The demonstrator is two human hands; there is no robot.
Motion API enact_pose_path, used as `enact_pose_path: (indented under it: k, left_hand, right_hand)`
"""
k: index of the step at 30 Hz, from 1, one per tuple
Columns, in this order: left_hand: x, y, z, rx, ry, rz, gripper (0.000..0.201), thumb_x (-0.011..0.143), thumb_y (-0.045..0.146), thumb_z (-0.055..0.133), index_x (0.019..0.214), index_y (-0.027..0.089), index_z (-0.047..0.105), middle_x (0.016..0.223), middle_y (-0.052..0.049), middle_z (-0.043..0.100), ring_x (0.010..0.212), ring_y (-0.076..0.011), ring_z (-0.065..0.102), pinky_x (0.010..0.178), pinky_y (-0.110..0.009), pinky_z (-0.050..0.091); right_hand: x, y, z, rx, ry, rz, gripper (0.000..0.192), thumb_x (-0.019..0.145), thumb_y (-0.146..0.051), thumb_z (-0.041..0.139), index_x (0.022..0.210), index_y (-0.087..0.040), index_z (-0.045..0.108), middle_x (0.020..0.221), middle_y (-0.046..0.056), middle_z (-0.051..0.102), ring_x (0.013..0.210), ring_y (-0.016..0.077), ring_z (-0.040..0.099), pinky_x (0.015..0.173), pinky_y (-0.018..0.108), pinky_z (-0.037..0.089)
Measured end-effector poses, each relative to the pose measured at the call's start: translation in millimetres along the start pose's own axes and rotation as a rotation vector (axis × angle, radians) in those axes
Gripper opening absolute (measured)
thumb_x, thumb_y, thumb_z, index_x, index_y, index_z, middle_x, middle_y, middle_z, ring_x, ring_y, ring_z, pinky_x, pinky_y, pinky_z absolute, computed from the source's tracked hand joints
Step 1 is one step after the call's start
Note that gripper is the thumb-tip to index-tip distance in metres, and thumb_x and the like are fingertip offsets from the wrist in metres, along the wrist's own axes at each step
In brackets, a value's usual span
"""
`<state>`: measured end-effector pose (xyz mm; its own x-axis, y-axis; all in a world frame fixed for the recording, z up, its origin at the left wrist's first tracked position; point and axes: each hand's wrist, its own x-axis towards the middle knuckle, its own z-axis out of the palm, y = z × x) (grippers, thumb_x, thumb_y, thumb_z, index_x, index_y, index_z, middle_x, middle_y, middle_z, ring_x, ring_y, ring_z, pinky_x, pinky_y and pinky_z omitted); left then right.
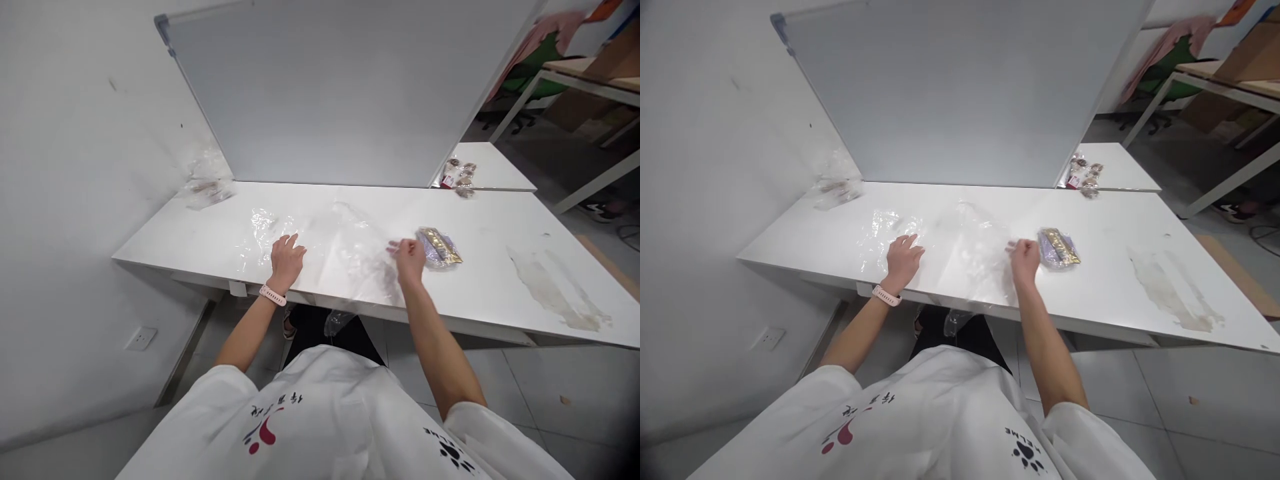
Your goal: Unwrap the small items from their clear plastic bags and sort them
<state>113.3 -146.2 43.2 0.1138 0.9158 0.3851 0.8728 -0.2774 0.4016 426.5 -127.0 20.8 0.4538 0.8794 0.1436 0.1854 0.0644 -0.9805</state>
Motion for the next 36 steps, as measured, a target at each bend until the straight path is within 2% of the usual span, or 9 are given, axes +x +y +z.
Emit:
enact_pose_path:
  k: [5, 7, 11, 15, 19, 24, 26, 30, 36]
  left_hand:
    - [-5.7, 18.4, 17.1, -0.258, -0.239, -0.117, 0.021, 0.091, 0.034, 0.063, 0.098, 0.021, 0.078, 0.138, -0.012, 0.062, 0.139, -0.0365, 0.044, 0.116, -0.058, 0.033]
    - [-5.3, 31.2, 10.0, -0.601, -0.331, -0.179, 0.041, 0.088, 0.047, 0.066, 0.123, 0.025, 0.071, 0.147, -0.009, 0.055, 0.143, -0.0346, 0.041, 0.119, -0.054, 0.031]
    - [-4.3, 50.5, -25.9, -1.425, -0.336, -0.262, 0.067, 0.090, 0.070, 0.049, 0.146, 0.032, 0.050, 0.151, -0.006, 0.051, 0.140, -0.0321, 0.047, 0.110, -0.051, 0.044]
    - [-7.0, 40.9, -52.9, -1.588, -0.250, -0.413, 0.055, 0.085, 0.047, 0.068, 0.135, 0.027, 0.059, 0.114, -0.004, 0.073, 0.111, -0.0227, 0.068, 0.097, -0.038, 0.055]
    - [4.2, -0.3, -73.8, -1.357, 0.188, -0.578, 0.032, 0.087, 0.025, 0.064, 0.119, 0.025, 0.065, 0.088, 0.000, 0.073, 0.083, -0.0150, 0.071, 0.082, -0.029, 0.059]
    - [50.3, -25.6, -99.4, -1.174, 0.744, -0.347, 0.041, 0.087, 0.004, 0.056, 0.125, 0.020, 0.054, 0.128, -0.003, 0.066, 0.100, -0.0126, 0.066, 0.085, -0.031, 0.057]
    - [70.1, -16.8, -93.6, -1.153, 0.675, -0.268, 0.038, 0.087, 0.002, 0.057, 0.122, 0.018, 0.055, 0.128, -0.003, 0.066, 0.104, -0.0124, 0.064, 0.087, -0.031, 0.056]
    - [95.9, 7.7, -48.3, -1.294, 0.309, -0.290, 0.018, 0.092, 0.010, 0.059, 0.107, 0.019, 0.062, 0.112, 0.000, 0.072, 0.105, -0.0139, 0.066, 0.094, -0.034, 0.052]
    - [93.2, 3.6, 32.4, -1.638, 0.097, -0.770, 0.021, 0.087, 0.006, 0.051, 0.101, 0.018, 0.062, 0.107, -0.005, 0.074, 0.107, -0.0174, 0.070, 0.098, -0.036, 0.053]
  right_hand:
    - [42.4, -94.5, 1.4, 0.560, 0.209, -0.067, 0.011, 0.095, -0.035, 0.038, 0.091, -0.026, 0.043, 0.115, 0.009, 0.067, 0.103, 0.0131, 0.068, 0.089, 0.035, 0.054]
    - [25.1, -128.2, 13.6, 0.656, -0.034, -0.236, 0.016, 0.090, -0.042, 0.054, 0.096, -0.027, 0.050, 0.124, 0.006, 0.066, 0.117, 0.0162, 0.063, 0.100, 0.040, 0.051]
    - [-43.9, -149.7, 56.3, 0.563, -0.741, -0.173, 0.032, 0.085, -0.058, 0.066, 0.089, -0.029, 0.055, 0.102, 0.003, 0.071, 0.106, 0.0232, 0.065, 0.081, 0.040, 0.056]
    - [-91.5, -133.0, 90.7, 0.428, -1.209, -0.204, 0.038, 0.089, -0.060, 0.060, 0.089, -0.023, 0.057, 0.089, 0.003, 0.067, 0.082, 0.0168, 0.063, 0.072, 0.032, 0.053]
    - [-106.3, -108.5, 92.3, 0.215, -0.961, -0.467, 0.030, 0.101, -0.047, 0.045, 0.109, -0.024, 0.062, 0.118, 0.007, 0.067, 0.112, 0.0203, 0.062, 0.097, 0.039, 0.049]
    - [-113.0, -45.7, 81.5, -0.597, -0.661, -0.714, 0.066, 0.087, -0.055, 0.066, 0.144, -0.025, 0.050, 0.161, 0.015, 0.034, 0.152, 0.0371, 0.021, 0.121, 0.061, 0.016]
    - [-115.4, -17.3, 79.7, -0.781, -0.632, -0.707, 0.075, 0.086, -0.055, 0.068, 0.150, -0.024, 0.043, 0.165, 0.017, 0.024, 0.153, 0.0396, 0.016, 0.119, 0.065, 0.014]
    - [-118.1, 17.9, 75.8, -0.840, -0.480, -0.624, 0.047, 0.101, -0.040, 0.042, 0.143, -0.019, 0.052, 0.158, 0.018, 0.038, 0.150, 0.0355, 0.029, 0.116, 0.057, 0.030]
    - [-116.7, 25.7, 61.9, -0.436, -0.400, -0.449, 0.029, 0.099, -0.035, 0.041, 0.100, -0.022, 0.067, 0.121, 0.013, 0.070, 0.123, 0.0312, 0.059, 0.107, 0.051, 0.044]
